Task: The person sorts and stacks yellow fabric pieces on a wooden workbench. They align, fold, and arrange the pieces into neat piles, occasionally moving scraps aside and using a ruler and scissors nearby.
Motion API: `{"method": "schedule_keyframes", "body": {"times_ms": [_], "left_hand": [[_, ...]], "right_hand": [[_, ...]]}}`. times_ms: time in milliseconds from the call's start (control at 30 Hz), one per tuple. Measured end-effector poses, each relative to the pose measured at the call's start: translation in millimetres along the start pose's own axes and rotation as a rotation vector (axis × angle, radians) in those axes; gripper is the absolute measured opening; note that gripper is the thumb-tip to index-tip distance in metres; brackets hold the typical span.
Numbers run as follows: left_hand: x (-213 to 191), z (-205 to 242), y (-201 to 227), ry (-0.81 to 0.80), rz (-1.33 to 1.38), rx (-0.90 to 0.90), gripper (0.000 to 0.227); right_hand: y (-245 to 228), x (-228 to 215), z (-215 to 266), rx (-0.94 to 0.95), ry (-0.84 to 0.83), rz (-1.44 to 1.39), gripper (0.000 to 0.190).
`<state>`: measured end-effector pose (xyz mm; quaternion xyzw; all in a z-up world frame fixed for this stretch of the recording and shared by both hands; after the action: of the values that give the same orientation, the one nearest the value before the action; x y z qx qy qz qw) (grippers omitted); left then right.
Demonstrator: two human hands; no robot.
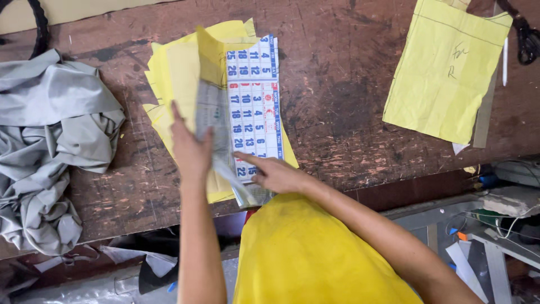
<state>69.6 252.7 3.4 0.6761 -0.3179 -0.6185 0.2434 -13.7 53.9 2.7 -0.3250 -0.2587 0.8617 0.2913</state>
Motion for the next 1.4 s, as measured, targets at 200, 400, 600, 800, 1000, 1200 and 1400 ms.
{"method": "schedule_keyframes", "body": {"times_ms": [200,400,600,800,1000,1200,1400], "left_hand": [[-35,4,-58,0.208,-0.541,0.185,0.092],[52,35,21,0.082,-0.143,0.468,0.030],[132,68,40,-0.110,-0.137,0.337,0.094],[145,69,24,-0.121,-0.202,0.323,0.082],[151,67,29,-0.181,-0.310,0.330,0.066],[105,53,30,-0.016,0.251,0.191,0.044],[16,36,-8,0.267,0.558,-0.225,0.049]], "right_hand": [[27,-10,-2,0.060,0.331,0.096,0.076],[70,-4,-18,0.302,0.427,-0.316,0.067],[95,-13,-31,0.047,0.617,-0.408,0.056],[96,-15,-24,0.260,0.453,-0.519,0.051],[85,-15,-20,0.247,0.439,-0.543,0.051],[87,-17,-28,0.171,0.462,-0.545,0.050],[87,-19,-25,0.204,0.540,-0.469,0.050]]}}
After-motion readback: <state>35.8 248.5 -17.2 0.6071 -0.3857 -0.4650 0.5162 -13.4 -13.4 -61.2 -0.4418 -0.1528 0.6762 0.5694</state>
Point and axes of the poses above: each hand's wrist, its own z-axis away from the middle knuckle, its own x-axis out of the palm, y = z × x, the point moved 2 cm from there along -z, towards the middle knuckle, and after that the axes turned 15 degrees about x, right-handed, at the moved point
